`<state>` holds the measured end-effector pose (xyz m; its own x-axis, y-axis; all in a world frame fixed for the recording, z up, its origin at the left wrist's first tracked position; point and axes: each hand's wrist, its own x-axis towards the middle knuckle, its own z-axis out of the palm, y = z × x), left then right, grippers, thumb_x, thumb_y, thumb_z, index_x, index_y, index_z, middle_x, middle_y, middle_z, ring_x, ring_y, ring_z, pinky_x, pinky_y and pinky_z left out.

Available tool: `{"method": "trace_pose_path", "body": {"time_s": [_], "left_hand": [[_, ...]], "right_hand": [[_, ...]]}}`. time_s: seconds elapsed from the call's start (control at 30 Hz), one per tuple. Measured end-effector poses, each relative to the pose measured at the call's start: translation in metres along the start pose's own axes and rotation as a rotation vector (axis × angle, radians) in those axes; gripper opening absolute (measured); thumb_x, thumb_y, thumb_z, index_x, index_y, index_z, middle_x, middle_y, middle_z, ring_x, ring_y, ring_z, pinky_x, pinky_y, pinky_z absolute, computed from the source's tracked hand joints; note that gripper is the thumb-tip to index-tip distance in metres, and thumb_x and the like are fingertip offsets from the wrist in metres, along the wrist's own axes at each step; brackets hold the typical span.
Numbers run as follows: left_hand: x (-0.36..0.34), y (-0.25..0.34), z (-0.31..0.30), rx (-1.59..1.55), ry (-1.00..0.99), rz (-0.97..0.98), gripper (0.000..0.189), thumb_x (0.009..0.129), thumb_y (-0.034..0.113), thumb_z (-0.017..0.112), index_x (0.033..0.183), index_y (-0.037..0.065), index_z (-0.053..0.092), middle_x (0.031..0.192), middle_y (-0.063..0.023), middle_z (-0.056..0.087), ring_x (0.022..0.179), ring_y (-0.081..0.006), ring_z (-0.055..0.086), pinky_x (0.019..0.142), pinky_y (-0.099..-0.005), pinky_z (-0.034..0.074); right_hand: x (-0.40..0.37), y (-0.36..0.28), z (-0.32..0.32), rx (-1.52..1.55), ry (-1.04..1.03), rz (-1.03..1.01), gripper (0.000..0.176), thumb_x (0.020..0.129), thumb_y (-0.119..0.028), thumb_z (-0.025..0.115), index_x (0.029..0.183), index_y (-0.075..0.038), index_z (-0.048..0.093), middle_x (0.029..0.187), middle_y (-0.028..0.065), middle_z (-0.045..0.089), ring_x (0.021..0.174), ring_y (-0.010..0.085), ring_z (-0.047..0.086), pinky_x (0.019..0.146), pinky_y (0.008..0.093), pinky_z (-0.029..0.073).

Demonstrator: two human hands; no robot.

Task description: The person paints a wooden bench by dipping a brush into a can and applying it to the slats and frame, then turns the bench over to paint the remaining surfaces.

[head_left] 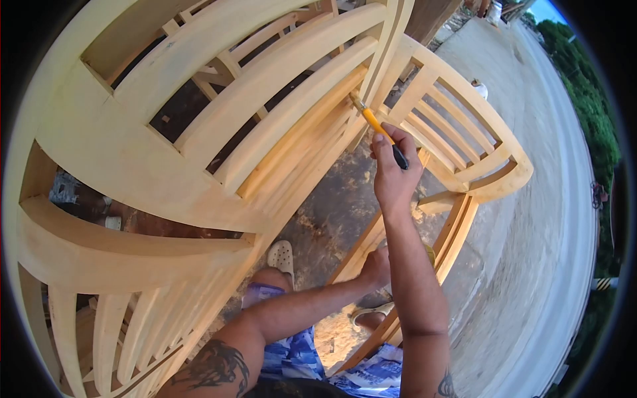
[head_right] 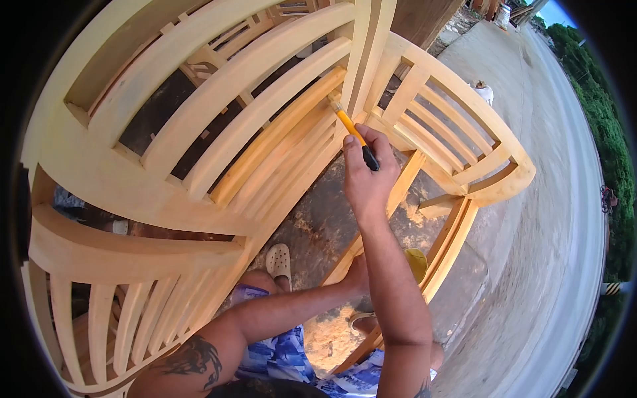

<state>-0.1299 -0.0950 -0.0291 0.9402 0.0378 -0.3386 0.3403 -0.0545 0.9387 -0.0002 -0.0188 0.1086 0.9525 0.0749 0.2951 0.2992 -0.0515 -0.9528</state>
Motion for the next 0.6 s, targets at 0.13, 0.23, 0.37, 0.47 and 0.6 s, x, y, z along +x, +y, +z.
{"method": "trace_pose_path", "body": {"time_s": [0.13,0.23,0.37,0.47,0.6], "left_hand": [[0.026,-0.074,0.039,-1.019,-0.152,-0.097,0.029,0.088,0.027,0.071,0.102,0.004,0.060,0.088,-0.0110,0.067,0.083,-0.0218,0.066,0.069,-0.0373,0.052],[0.021,-0.061,0.035,-0.554,-0.048,0.146,0.037,0.086,0.037,0.070,0.100,0.004,0.060,0.084,-0.0164,0.066,0.081,-0.0327,0.067,0.070,-0.0430,0.051],[0.010,-0.043,0.020,-0.112,0.027,0.209,0.041,0.085,0.038,0.069,0.099,0.001,0.060,0.085,-0.0204,0.068,0.084,-0.0381,0.068,0.070,-0.0467,0.051],[-0.002,-0.014,0.009,-0.089,0.125,0.202,0.043,0.085,0.038,0.069,0.099,-0.002,0.061,0.086,-0.0238,0.069,0.086,-0.0399,0.069,0.070,-0.0490,0.051],[-0.001,-0.009,0.008,-0.002,0.101,0.174,0.043,0.084,0.036,0.069,0.098,-0.003,0.062,0.086,-0.0252,0.069,0.085,-0.0419,0.069,0.071,-0.0487,0.052]], "right_hand": [[-0.049,-0.030,-0.004,-0.180,-0.353,-0.015,0.024,0.089,-0.012,0.068,0.108,0.003,0.068,0.081,0.0034,0.066,0.070,0.0091,0.059,0.065,0.0248,0.048],[-0.068,-0.050,-0.017,0.046,-0.450,0.195,0.024,0.087,-0.009,0.067,0.108,0.003,0.066,0.083,0.0053,0.066,0.071,0.0115,0.060,0.066,0.0263,0.048],[-0.061,-0.047,-0.038,0.432,-0.359,0.372,0.026,0.085,-0.004,0.062,0.110,0.002,0.061,0.088,0.0102,0.065,0.071,0.0157,0.061,0.066,0.0300,0.051],[-0.060,-0.036,-0.047,0.638,-0.395,0.482,0.027,0.087,-0.008,0.064,0.113,0.001,0.061,0.091,0.0127,0.066,0.077,0.0212,0.067,0.070,0.0363,0.058],[-0.063,-0.026,-0.047,0.645,-0.400,0.456,0.032,0.089,-0.017,0.064,0.115,0.001,0.058,0.092,0.0135,0.065,0.082,0.0267,0.068,0.073,0.0407,0.059]]}}
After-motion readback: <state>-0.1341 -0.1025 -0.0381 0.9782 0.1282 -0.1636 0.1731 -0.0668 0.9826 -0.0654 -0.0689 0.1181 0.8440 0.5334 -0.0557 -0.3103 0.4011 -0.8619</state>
